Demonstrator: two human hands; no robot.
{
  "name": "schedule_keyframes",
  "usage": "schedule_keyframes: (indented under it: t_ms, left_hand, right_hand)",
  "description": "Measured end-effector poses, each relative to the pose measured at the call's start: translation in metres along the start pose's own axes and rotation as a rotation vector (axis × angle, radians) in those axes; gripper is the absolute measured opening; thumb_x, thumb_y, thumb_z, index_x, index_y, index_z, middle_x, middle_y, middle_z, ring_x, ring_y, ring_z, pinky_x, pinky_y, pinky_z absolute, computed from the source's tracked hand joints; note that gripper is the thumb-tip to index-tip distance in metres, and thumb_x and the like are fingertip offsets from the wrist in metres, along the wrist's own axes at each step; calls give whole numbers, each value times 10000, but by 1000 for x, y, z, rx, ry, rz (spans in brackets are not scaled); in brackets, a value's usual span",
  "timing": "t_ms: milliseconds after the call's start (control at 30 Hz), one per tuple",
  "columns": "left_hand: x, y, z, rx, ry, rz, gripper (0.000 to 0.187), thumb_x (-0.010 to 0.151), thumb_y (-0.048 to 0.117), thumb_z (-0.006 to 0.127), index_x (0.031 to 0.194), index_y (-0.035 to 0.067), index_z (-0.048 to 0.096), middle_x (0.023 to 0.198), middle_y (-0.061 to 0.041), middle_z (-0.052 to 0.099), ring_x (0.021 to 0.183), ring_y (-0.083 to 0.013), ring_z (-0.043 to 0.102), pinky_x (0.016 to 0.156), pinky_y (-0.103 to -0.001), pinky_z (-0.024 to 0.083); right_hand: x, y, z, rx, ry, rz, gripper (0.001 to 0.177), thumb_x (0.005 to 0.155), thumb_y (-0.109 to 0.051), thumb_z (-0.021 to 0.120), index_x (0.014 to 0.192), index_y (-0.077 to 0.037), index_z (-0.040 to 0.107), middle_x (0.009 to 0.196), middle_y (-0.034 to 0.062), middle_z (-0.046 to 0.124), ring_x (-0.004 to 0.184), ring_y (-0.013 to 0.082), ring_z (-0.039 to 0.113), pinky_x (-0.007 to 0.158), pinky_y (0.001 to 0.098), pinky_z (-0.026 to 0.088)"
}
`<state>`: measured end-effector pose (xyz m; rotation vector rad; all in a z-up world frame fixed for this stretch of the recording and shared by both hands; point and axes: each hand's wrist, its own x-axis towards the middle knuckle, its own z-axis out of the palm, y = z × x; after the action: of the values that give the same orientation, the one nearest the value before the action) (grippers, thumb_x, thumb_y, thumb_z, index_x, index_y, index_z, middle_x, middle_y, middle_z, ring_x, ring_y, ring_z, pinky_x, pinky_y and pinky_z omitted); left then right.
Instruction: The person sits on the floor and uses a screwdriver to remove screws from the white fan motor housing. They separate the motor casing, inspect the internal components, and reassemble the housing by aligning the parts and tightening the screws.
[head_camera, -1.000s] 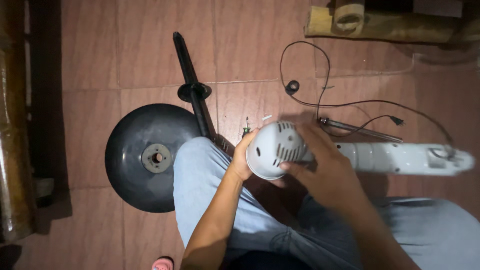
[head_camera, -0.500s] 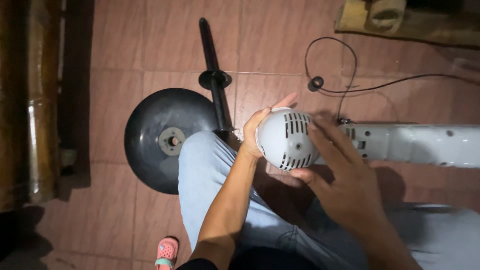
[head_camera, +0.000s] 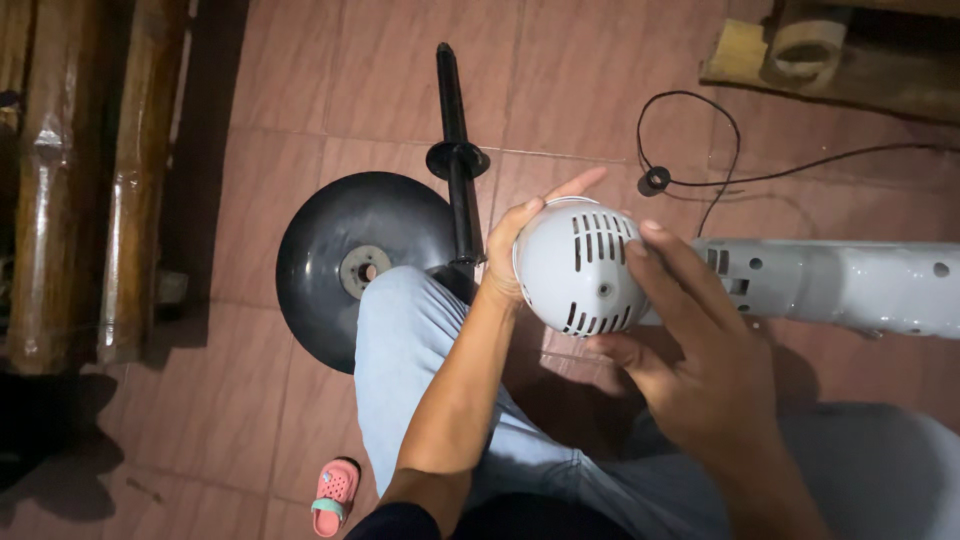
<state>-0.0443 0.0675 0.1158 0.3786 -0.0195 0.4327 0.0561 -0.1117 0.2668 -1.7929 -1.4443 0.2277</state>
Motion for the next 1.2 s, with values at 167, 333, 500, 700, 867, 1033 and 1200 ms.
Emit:
schedule_keyframes:
  t_ms: [167,333,500,700,867,1033,1200]
  left_hand:
    - [-2,-5,-4,30,64,19,668,995,450,514,1438,-47,460,1369,-337,600,1224,-407,654,1100,-482,520]
    - [-7,-6,-16,37,10,80,556,1092,405,499,1375,-73,524,1223,-263,660,1112,-320,672,1054,-430,525]
    - [-11,-7,-5,180,270,79,552,1073,405,478,1367,-56,551,1263,-180,674,1180,-260,661,1066,-390,515]
    - [-27,-8,26,514,411,-134,775,1060,608,306,1486,-12,492,1276,-153,663,1129,-221,636,911,-361,513]
    - [-29,-14,25,236,122,-303,697,1104,494,247,1564,-1,417,1308,-139,619,1165,-234,630,964,-335,531]
    - [-21,-29,24,697,224,-290,670,1057,424,479,1612,123,255,1362,-48,561,1244,-160,599,1004,-299,556]
    - [-4,-46,42,1133,401,-155,518,1019,234,611,1464,41,428,991,-136,709,889,-195,720,752,-319,585]
  right_hand:
    - [-1,1,-2,7,-12,5,689,749,-296,838,1343,-22,621,1474,141,570,1307,313,616,1027,394,531]
    - [1,2,1,11,5,-30,690,779,-314,812,1372,-30,604,1478,158,566,1319,323,611,1056,401,530]
    - [1,18,5,158,9,112,624,888,-207,710,1458,-45,514,1540,202,508,1336,324,591,992,372,566]
    - [2,69,20,406,222,302,506,1158,-280,426,1602,-42,470,1383,166,608,1172,261,603,962,367,504]
    - [15,117,34,704,404,487,563,1152,-422,309,1391,-7,606,1152,105,691,993,212,659,850,348,558]
    - [12,160,40,498,476,894,516,1095,-422,369,1107,-6,673,936,133,723,821,236,706,719,364,569]
    - [3,182,41,209,319,691,492,1089,-391,391,1077,-2,692,947,158,727,828,253,700,728,385,563]
